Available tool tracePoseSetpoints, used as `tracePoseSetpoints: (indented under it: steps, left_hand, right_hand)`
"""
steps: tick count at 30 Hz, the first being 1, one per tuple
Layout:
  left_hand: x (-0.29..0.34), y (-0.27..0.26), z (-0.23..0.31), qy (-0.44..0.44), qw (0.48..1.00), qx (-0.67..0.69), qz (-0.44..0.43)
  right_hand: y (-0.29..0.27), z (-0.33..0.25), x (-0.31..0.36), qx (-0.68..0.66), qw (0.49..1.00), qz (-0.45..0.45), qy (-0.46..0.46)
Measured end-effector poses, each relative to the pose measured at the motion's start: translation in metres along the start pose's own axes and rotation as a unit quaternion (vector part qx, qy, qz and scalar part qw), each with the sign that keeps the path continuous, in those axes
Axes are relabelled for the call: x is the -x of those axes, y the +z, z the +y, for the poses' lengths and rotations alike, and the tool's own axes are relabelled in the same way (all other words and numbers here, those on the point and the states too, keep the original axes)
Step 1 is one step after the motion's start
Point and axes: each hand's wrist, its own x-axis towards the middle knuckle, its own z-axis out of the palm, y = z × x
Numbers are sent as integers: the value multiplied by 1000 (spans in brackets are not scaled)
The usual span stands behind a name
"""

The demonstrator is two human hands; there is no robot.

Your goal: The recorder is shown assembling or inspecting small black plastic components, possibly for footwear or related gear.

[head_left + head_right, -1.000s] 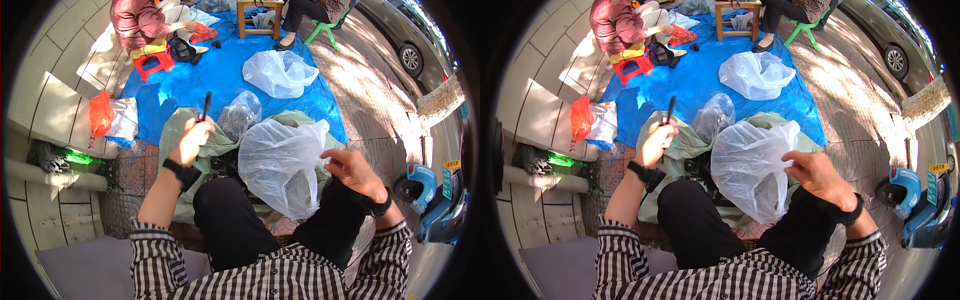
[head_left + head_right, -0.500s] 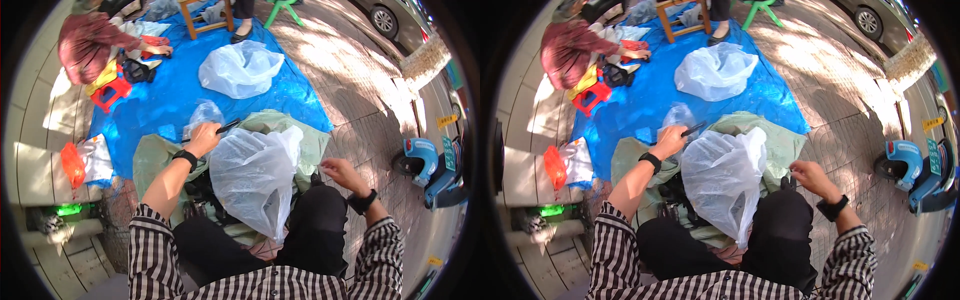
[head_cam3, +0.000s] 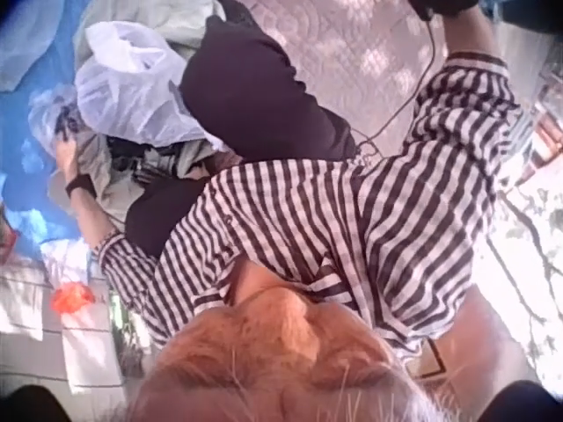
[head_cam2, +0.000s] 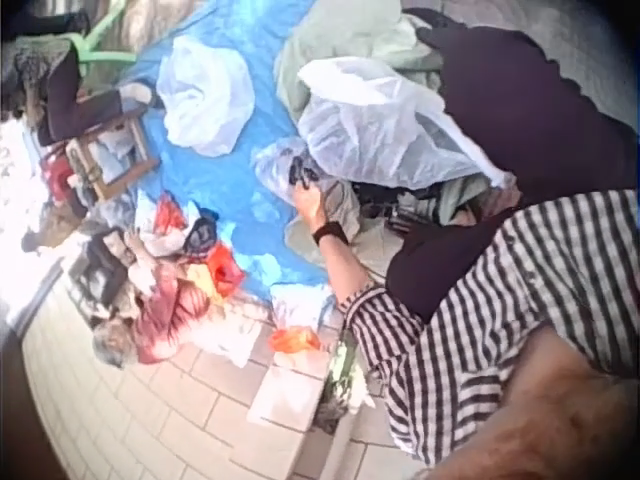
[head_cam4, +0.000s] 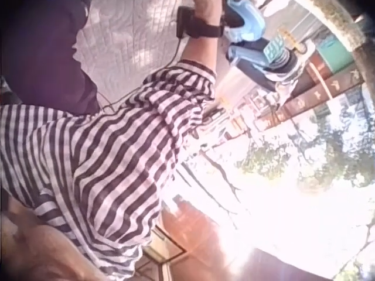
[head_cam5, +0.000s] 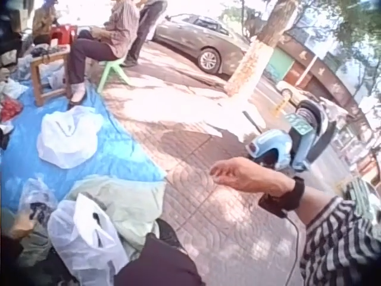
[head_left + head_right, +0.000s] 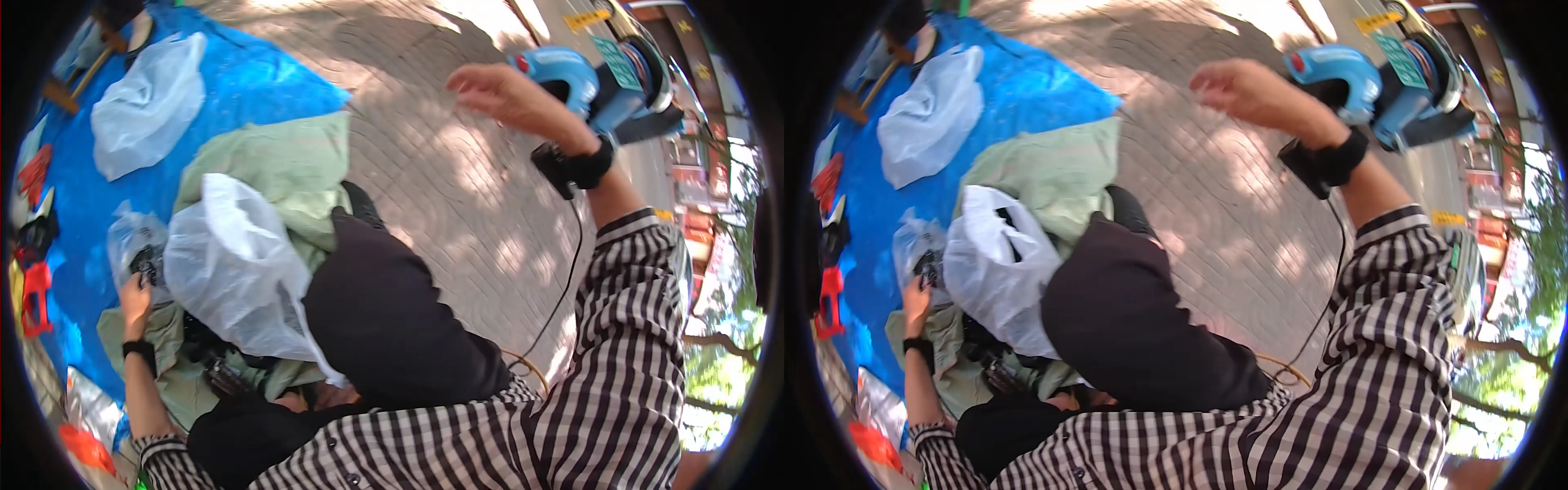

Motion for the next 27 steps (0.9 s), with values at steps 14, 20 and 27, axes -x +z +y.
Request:
tracePoseSetpoints:
  steps: [14,20,27]
  left_hand:
    - [92,-52,-28,-12,982,186,16]
    - [125,-82,31,-45,981,190,-15]
    - [186,-123,-14,-122,959,249,54]
  right_hand:
    - [-239,-37,331,181,974,28,132]
    - [-194,-20,442,88,983,83,141]
    - [-129,-48,402,57,988,62,133]
